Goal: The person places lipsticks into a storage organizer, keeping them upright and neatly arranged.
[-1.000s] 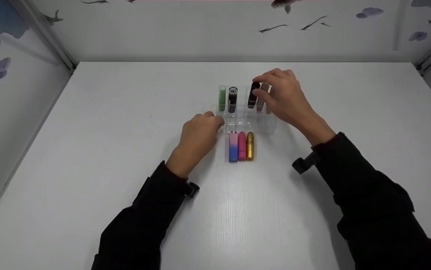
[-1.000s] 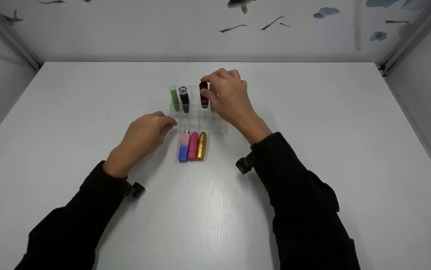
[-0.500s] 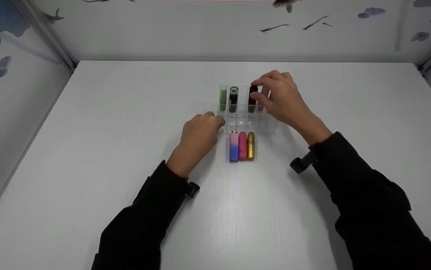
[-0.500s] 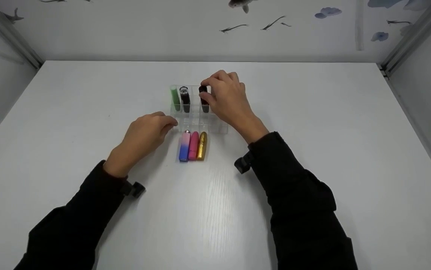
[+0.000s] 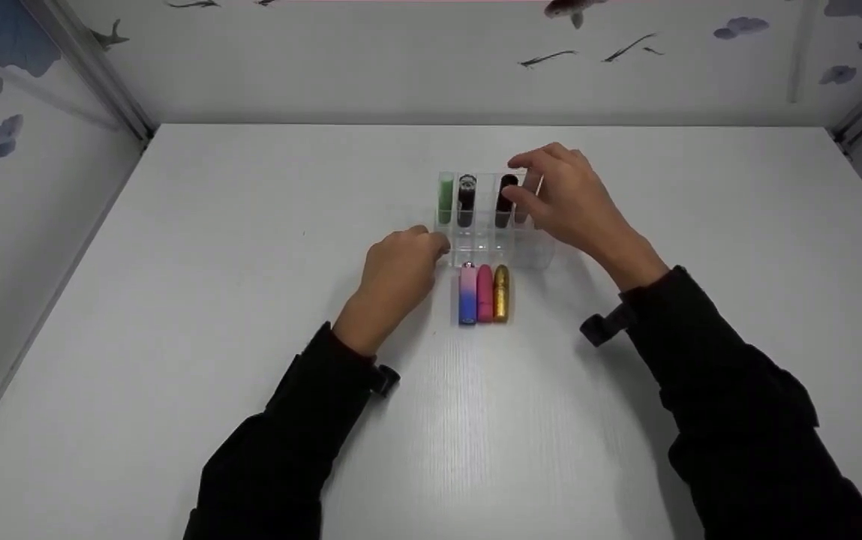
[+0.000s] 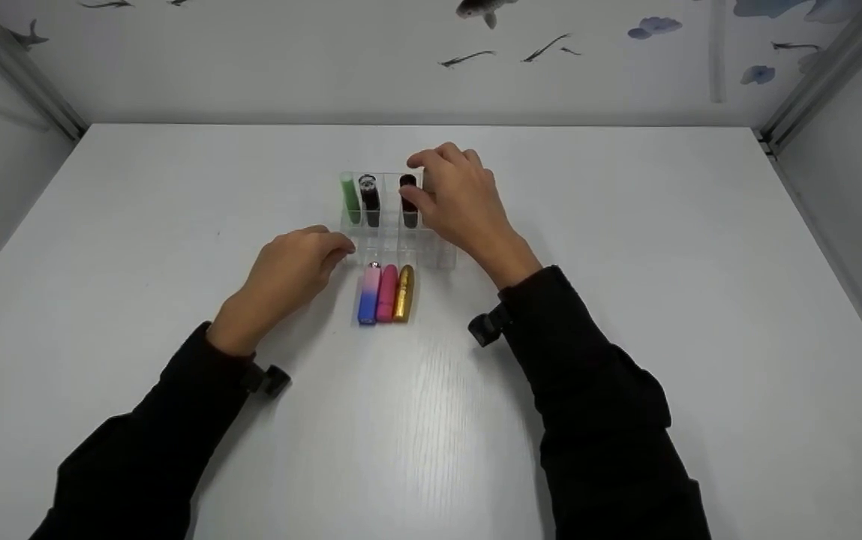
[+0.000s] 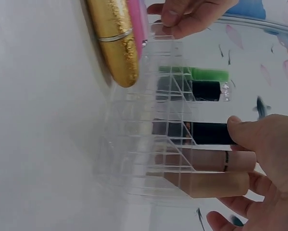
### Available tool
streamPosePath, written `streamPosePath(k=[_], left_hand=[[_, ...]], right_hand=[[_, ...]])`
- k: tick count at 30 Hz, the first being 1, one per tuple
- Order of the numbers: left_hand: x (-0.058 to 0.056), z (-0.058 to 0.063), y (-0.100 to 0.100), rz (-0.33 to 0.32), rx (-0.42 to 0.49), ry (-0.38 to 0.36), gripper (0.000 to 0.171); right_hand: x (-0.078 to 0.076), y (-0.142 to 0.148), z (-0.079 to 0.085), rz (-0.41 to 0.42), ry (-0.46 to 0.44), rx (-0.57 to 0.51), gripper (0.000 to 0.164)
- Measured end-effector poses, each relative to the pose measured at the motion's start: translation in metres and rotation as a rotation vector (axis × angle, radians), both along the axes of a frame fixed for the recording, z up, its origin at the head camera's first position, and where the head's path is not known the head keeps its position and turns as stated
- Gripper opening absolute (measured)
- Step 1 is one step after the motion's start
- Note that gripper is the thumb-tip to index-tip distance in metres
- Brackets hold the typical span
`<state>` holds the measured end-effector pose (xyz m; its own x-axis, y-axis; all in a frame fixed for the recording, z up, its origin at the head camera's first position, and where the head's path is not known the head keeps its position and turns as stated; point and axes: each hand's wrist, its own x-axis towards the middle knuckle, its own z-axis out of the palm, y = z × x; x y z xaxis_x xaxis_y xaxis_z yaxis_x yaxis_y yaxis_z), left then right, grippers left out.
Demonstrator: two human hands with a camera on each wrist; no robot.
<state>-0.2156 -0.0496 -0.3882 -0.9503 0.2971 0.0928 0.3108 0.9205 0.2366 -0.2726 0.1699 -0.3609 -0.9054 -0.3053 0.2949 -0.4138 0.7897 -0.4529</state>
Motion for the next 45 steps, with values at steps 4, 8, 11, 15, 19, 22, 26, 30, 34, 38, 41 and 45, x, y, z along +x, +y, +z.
streamPosePath(k=[4,8,11,15,19,22,26,30,34,38,41,45], left_hand=[[-0.001,0.001,0.000,0.006,-0.001,-0.011,0.020],[0.000,0.002,0.001,0.010,-0.005,0.007,0.019],[0.000,0.003,0.001,0.011,-0.001,0.038,0.018],[0.001,0.005,0.002,0.017,0.006,0.056,0.017],[0.000,0.007,0.002,0.024,-0.005,0.040,0.017],[-0.001,0.007,0.003,0.026,-0.020,0.028,0.018],[0.000,0.007,0.004,0.022,-0.028,0.029,0.018],[0.002,0.007,0.003,0.014,-0.027,0.037,0.019],[0.003,0.007,0.002,0.006,-0.020,0.026,0.021],[0.003,0.007,0.000,0.009,-0.011,0.024,0.022],[0.002,0.007,0.000,0.007,-0.005,0.036,0.023],[0.001,0.006,0.001,0.004,0.001,0.034,0.024]], right_hand=[[0.006,0.009,0.011,-0.006,0.082,-0.098,0.041],[0.015,0.016,0.018,-0.012,0.167,-0.132,0.035],[0.023,0.019,0.019,-0.004,0.208,-0.121,0.032],[0.033,0.024,0.018,0.014,0.229,-0.092,0.028],[0.039,0.033,0.016,0.061,0.163,0.015,0.021],[0.042,0.037,0.013,0.103,0.033,0.156,0.015],[0.044,0.039,0.007,0.130,-0.123,0.297,0.015],[0.044,0.037,0.001,0.144,-0.182,0.334,0.014],[0.044,0.035,-0.005,0.140,-0.196,0.351,0.009],[0.041,0.032,-0.010,0.112,-0.189,0.352,0.006],[0.040,0.031,-0.011,0.089,-0.185,0.346,0.006],[0.041,0.031,-0.012,0.076,-0.183,0.333,0.007]])
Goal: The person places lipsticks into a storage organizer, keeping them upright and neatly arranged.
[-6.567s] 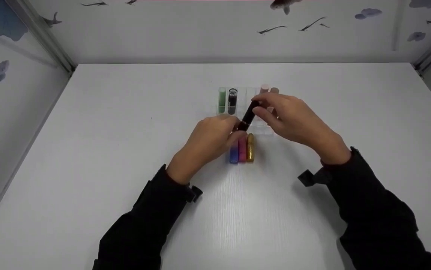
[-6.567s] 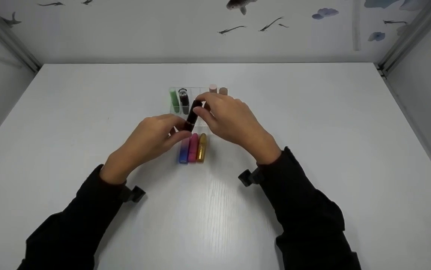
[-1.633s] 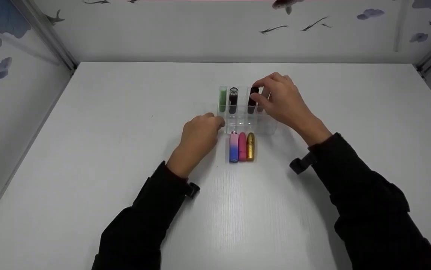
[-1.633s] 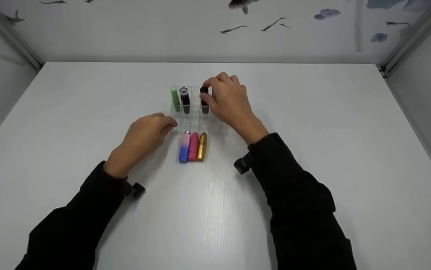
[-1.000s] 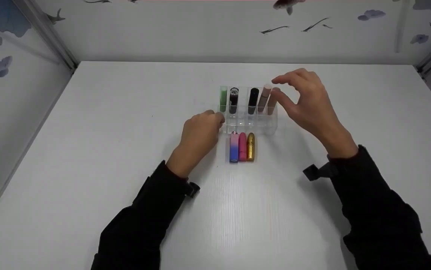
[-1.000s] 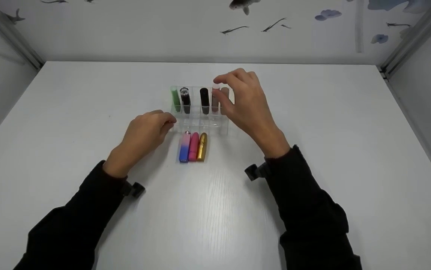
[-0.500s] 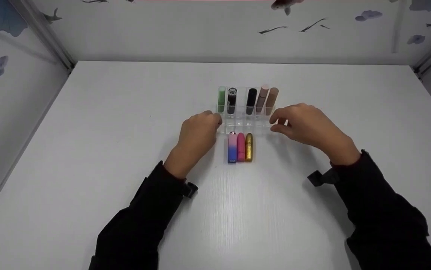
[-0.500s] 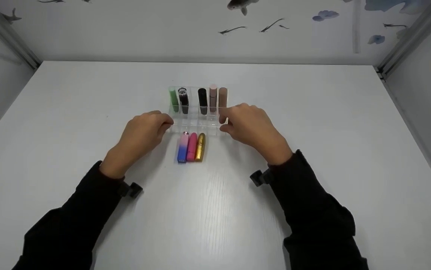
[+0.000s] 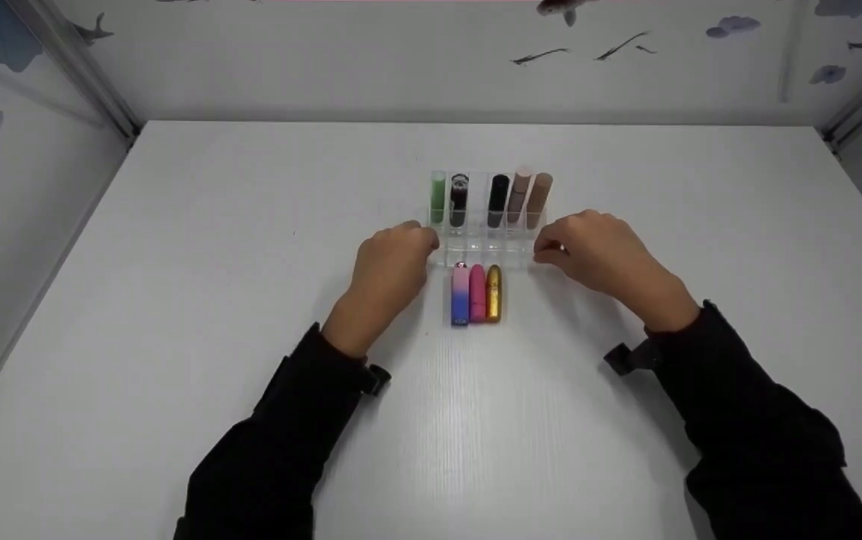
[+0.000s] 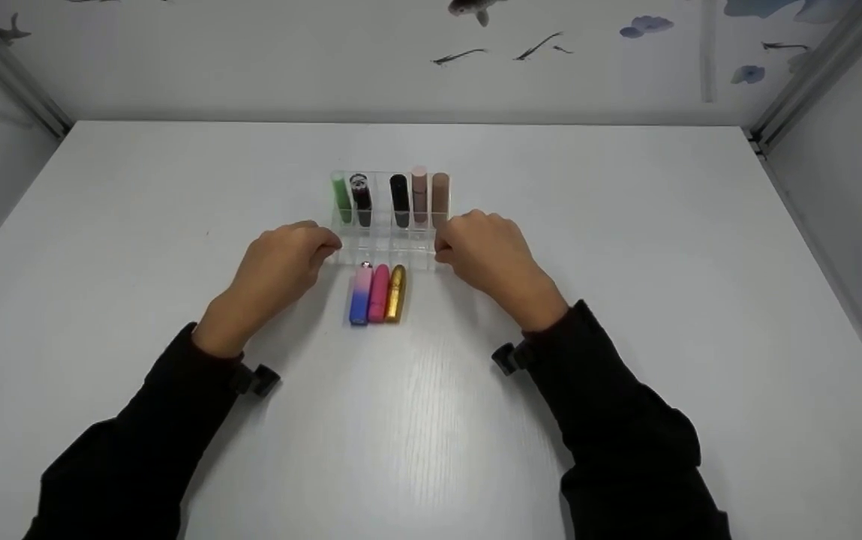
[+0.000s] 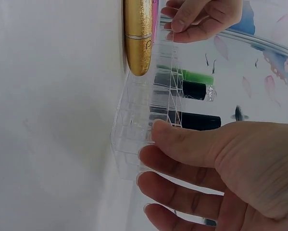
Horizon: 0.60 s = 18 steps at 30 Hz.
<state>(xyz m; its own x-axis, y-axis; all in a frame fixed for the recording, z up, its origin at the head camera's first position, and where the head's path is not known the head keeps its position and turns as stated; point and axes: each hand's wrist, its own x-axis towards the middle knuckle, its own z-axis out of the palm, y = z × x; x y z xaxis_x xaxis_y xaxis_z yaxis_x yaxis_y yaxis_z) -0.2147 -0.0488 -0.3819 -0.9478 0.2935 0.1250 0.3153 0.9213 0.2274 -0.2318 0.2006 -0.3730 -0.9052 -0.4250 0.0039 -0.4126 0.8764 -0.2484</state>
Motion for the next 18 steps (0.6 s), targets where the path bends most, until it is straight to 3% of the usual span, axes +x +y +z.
streamPosePath(k=[11,18], left_hand=[[-0.0003,0.0002,0.0029,0.009,-0.009,-0.039,0.027],[0.0010,0.0011,0.0009,0.003,-0.001,-0.015,0.028]], right_hand=[[0.0049,-0.0035,-0.0005,-0.016,0.065,0.011,0.008],[0.0047,-0.0049,0.0007,-0.020,0.062,-0.003,0.008]])
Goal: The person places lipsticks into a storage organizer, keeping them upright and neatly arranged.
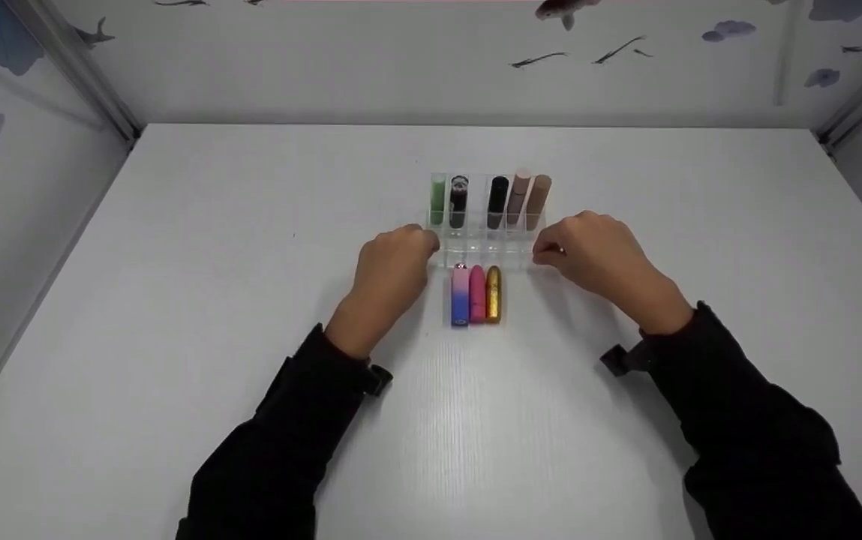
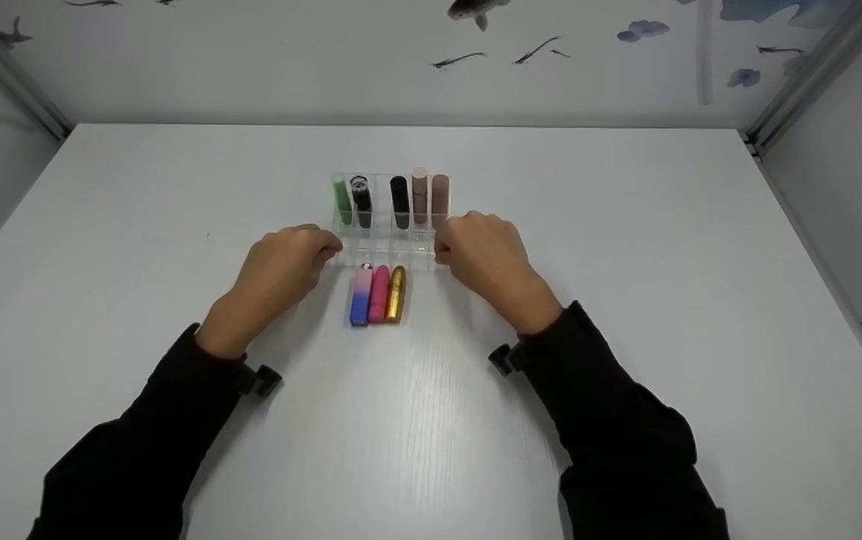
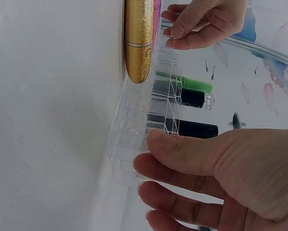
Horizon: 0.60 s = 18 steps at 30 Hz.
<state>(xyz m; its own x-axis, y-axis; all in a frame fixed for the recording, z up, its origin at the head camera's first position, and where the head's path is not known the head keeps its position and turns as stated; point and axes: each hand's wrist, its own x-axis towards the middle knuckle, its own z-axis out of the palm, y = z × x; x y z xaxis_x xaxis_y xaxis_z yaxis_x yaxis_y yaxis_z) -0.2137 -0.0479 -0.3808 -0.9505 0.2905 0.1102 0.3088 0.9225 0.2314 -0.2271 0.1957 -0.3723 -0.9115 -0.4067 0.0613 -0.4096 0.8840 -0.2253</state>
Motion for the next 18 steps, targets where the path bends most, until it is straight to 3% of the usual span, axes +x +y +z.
streamPosePath(k=[9,15,18], left_hand=[[0.0010,0.0022,-0.0008,-0.003,-0.018,-0.017,0.030],[0.0020,0.0061,-0.0010,-0.001,-0.024,-0.069,0.024],[0.0046,0.0083,-0.0001,-0.003,-0.017,-0.080,0.029]], right_hand=[[-0.0003,0.0014,-0.0004,0.018,0.024,-0.006,0.007],[-0.0003,0.0014,-0.0003,0.018,0.018,-0.003,0.008],[0.0001,0.0009,-0.0006,0.018,0.015,0.004,0.008]])
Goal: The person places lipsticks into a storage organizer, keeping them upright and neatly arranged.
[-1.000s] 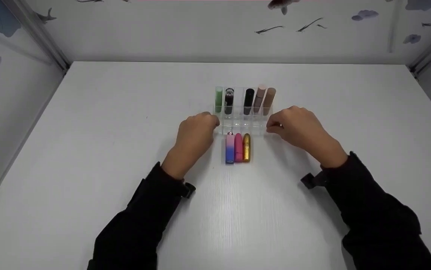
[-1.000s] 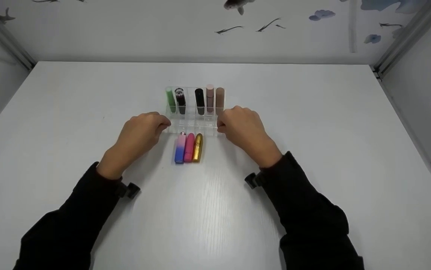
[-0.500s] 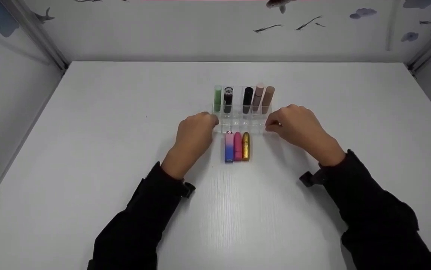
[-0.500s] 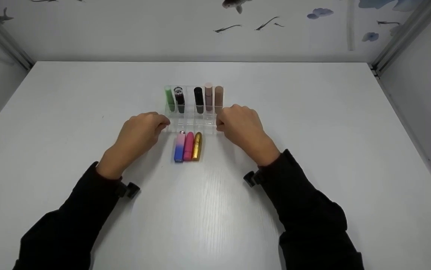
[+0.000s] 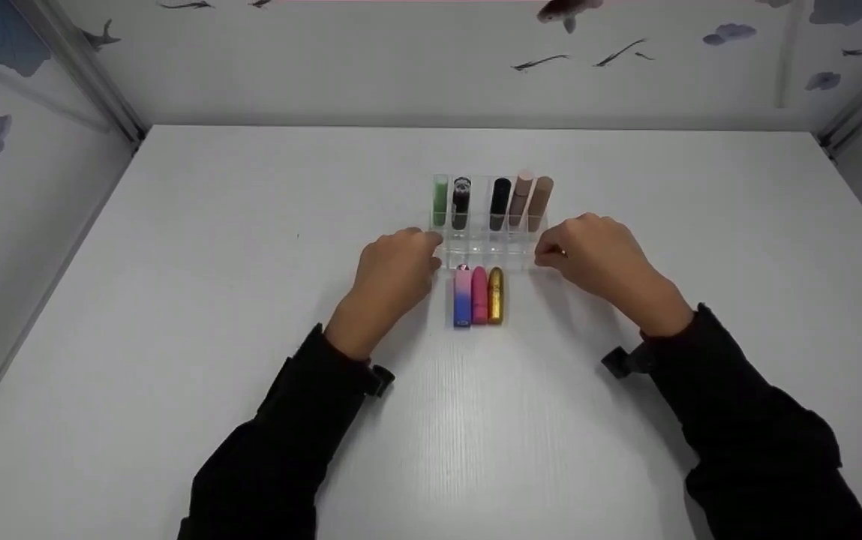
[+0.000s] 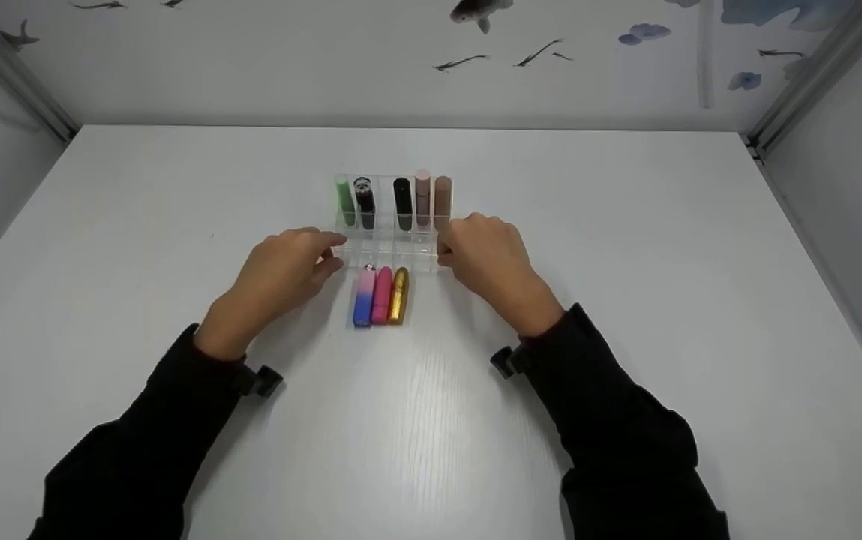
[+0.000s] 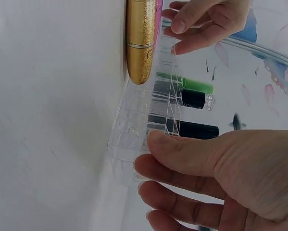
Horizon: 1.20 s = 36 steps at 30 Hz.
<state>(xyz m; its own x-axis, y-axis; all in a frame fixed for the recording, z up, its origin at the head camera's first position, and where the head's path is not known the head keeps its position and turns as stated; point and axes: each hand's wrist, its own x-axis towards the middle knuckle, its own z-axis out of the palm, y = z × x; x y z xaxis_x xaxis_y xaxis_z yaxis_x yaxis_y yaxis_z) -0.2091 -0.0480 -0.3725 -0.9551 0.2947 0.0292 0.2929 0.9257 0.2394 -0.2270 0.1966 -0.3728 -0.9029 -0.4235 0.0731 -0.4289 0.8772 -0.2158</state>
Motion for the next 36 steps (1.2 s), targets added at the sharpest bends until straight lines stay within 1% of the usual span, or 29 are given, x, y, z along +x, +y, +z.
streamPosePath(k=[3,6,8,11,15,17,21,27,30,34,36], left_hand=[[0.004,0.002,0.003,-0.008,0.022,0.012,0.038],[0.008,0.004,0.007,-0.018,0.053,-0.003,0.041],[0.009,0.005,0.009,-0.029,0.065,-0.029,0.039],[0.010,0.004,0.011,-0.057,0.080,-0.092,0.035],[0.010,0.000,0.011,-0.092,0.098,-0.143,0.035],[0.010,-0.002,0.011,-0.108,0.103,-0.143,0.035],[0.008,-0.006,0.012,-0.121,0.092,-0.130,0.038],[0.006,-0.009,0.012,-0.100,0.059,-0.149,0.039],[0.006,-0.010,0.012,-0.101,0.048,-0.160,0.040],[0.005,-0.010,0.012,-0.106,0.048,-0.146,0.039],[0.005,-0.011,0.012,-0.096,0.051,-0.143,0.037]], right_hand=[[0.000,0.000,-0.001,-0.006,0.000,0.001,0.008],[0.000,0.000,-0.001,-0.014,0.003,0.006,0.007],[0.000,0.000,-0.001,-0.014,0.006,0.007,0.007],[0.001,0.001,0.000,-0.012,0.012,0.007,0.007],[0.001,0.000,-0.001,0.000,0.019,0.008,0.007],[0.001,0.000,-0.001,0.008,0.023,0.010,0.007],[0.002,-0.001,-0.001,0.018,0.032,0.011,0.007],[0.001,0.000,-0.001,0.018,0.031,0.006,0.007],[0.001,0.000,-0.002,0.011,0.035,0.012,0.006],[0.001,0.000,-0.002,0.006,0.035,0.011,0.006],[0.001,0.001,-0.002,0.005,0.033,0.007,0.006]])
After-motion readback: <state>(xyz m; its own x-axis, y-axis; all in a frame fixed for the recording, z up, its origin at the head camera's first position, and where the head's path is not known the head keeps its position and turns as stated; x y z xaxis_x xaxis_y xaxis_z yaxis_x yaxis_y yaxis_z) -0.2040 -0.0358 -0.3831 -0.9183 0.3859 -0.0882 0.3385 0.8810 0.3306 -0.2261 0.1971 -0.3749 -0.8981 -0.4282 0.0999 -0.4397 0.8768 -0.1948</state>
